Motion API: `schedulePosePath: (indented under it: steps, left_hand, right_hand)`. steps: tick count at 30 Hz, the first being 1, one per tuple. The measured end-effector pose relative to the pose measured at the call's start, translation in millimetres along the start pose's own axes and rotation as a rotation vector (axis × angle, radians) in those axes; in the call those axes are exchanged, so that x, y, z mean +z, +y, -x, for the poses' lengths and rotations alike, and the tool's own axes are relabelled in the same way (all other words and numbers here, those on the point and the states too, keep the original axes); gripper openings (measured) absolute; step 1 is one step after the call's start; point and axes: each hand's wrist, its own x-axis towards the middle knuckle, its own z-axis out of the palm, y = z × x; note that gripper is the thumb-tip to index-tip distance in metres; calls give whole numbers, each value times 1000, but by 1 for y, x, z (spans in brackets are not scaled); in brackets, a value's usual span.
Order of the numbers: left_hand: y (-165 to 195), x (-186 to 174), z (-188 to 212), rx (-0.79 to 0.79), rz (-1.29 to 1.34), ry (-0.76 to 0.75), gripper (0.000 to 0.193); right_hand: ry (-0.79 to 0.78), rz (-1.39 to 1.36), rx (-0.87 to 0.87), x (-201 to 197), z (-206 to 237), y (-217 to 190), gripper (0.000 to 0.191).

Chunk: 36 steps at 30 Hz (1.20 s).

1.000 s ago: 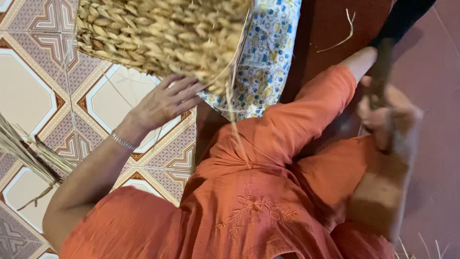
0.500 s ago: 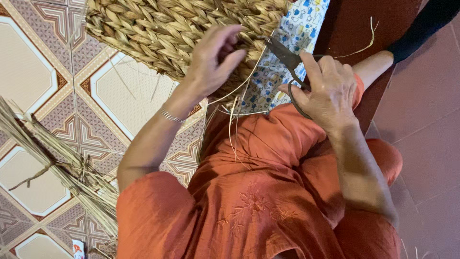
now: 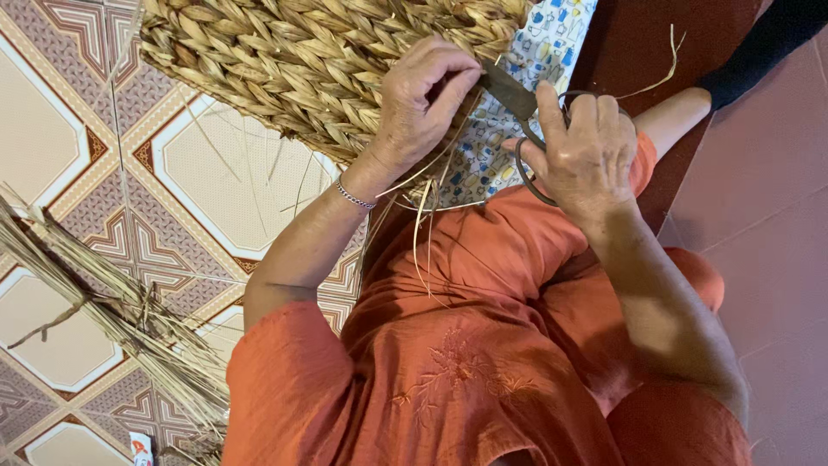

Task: The person weaves a rectangular basket using dried palm leaves, interlacing strands by hand. They then use a knife to trim excess material from the basket's edges.

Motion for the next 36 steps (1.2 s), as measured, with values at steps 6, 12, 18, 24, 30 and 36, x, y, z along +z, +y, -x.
schedulePosePath:
  steps: [6,12,18,24,30,36]
  left_hand:
    - [-18,8,7,-134,148,42,4]
    - [-11,-26,3,-599,871,188,12]
    - [-17,-78,-5,-501,742,340,13]
    - [-40,-54,-20,-96,-11,-1,15]
    - [-50,-14,-42,209,-306,-10,30]
    - [-62,-12,-47,89,-319,-7,8]
  right_hand:
    - [30,16,-50,18,1,6,71]
    - [-53,-522,232,10,12,3,45]
    - [-31,-674,322,-9,13,18,61]
    - [28,-312,153,-5,-10,24,61]
    - [129,-122,26,-3,-36,33,66]
    - [91,-208,56,2,-47,36,67]
